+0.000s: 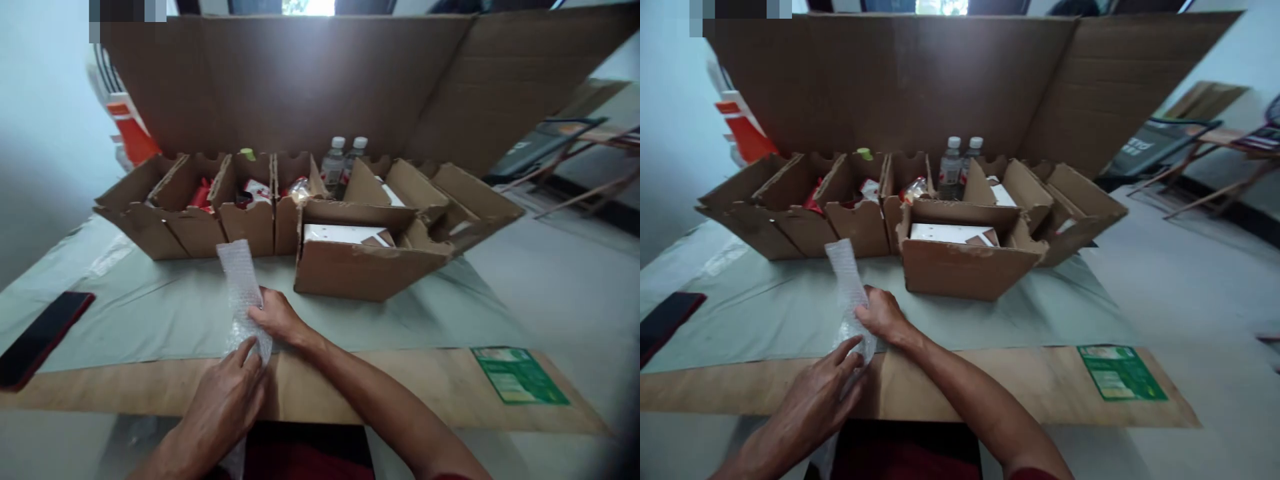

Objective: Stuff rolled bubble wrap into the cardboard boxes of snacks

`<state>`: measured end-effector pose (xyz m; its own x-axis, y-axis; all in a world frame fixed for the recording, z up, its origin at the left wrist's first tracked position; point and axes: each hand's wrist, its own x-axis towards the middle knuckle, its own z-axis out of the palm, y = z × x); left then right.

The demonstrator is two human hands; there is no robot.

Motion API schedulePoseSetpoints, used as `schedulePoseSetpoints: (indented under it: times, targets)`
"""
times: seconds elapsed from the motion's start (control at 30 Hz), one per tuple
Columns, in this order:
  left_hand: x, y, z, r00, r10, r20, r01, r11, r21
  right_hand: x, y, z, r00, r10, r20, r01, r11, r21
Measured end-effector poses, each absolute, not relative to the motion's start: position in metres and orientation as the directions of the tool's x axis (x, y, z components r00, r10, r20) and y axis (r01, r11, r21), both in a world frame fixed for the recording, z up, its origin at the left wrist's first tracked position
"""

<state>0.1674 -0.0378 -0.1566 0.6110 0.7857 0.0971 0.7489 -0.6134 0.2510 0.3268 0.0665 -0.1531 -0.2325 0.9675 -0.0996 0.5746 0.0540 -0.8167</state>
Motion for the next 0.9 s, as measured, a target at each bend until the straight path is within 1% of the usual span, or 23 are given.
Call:
schedulePoseSetpoints:
  times: [0.07,0.1,0.17,0.23,0.3,0.33,0.37,0.43,0.5,0.57,0.6,0.67,0.73,0.77,0.83,0.9]
  targets:
    - [0.164,-0.045,-0.158,0.639,0.745,0.192,0.701,-0.666,0.254,0.334,0.073,-0.152,-0.212,0.971,-0.108,0.596,0.041,-0.802]
    - [0.16,-0.05,-0.156,0.65,0.73,0.211,0.686,-0.683,0.249,0.339,0.074,-0.15,-0.208,0.972,-0.109,0.61,0.042,-0.792]
    - [0.151,-0.061,-0.152,0.67,0.716,0.198,0.674,-0.698,0.242,0.352,0.068,-0.146,-0.193,0.975,-0.108,0.637,0.041,-0.77]
    - [0.14,-0.073,-0.149,0.688,0.71,0.15,0.669,-0.701,0.249,0.372,0.052,-0.141,-0.154,0.982,-0.106,0.664,0.023,-0.748]
    - [0.128,-0.082,-0.148,0.7,0.706,0.108,0.663,-0.698,0.271,0.395,0.026,-0.138,-0.113,0.991,-0.065,0.7,0.033,-0.714]
    - [0.122,-0.086,-0.149,0.7,0.708,0.091,0.663,-0.692,0.288,0.406,0.011,-0.137,-0.126,0.991,0.043,0.749,0.123,-0.651]
    - [0.117,-0.089,-0.151,0.696,0.714,0.08,0.664,-0.682,0.307,0.414,-0.005,-0.137,-0.207,0.969,0.136,0.773,0.248,-0.585]
    - [0.108,-0.094,-0.157,0.675,0.735,0.073,0.674,-0.653,0.346,0.419,-0.038,-0.139,-0.428,0.873,0.236,0.74,0.488,-0.463]
    - [0.104,-0.097,-0.163,0.647,0.758,0.082,0.685,-0.626,0.374,0.407,-0.068,-0.144,-0.622,0.748,0.231,0.646,0.657,-0.39]
    - [0.102,-0.099,-0.166,0.628,0.772,0.099,0.69,-0.61,0.39,0.383,-0.09,-0.155,-0.709,0.671,0.217,0.584,0.732,-0.351]
    - [0.101,-0.099,-0.167,0.625,0.774,0.106,0.687,-0.609,0.396,0.371,-0.097,-0.162,-0.714,0.66,0.235,0.577,0.744,-0.336]
    - [0.099,-0.101,-0.166,0.628,0.77,0.113,0.674,-0.61,0.417,0.352,-0.102,-0.176,-0.657,0.683,0.319,0.596,0.73,-0.334]
    - [0.095,-0.102,-0.163,0.638,0.763,0.109,0.65,-0.609,0.455,0.346,-0.101,-0.187,-0.563,0.72,0.406,0.615,0.693,-0.376]
    - [0.093,-0.103,-0.162,0.645,0.757,0.105,0.637,-0.608,0.474,0.347,-0.1,-0.191,-0.53,0.734,0.425,0.614,0.678,-0.404]
    - [0.089,-0.105,-0.161,0.658,0.745,0.109,0.614,-0.615,0.496,0.354,-0.1,-0.192,-0.526,0.744,0.412,0.608,0.668,-0.429]
    - [0.087,-0.106,-0.163,0.669,0.735,0.114,0.606,-0.628,0.488,0.364,-0.103,-0.191,-0.584,0.735,0.344,0.626,0.678,-0.386]
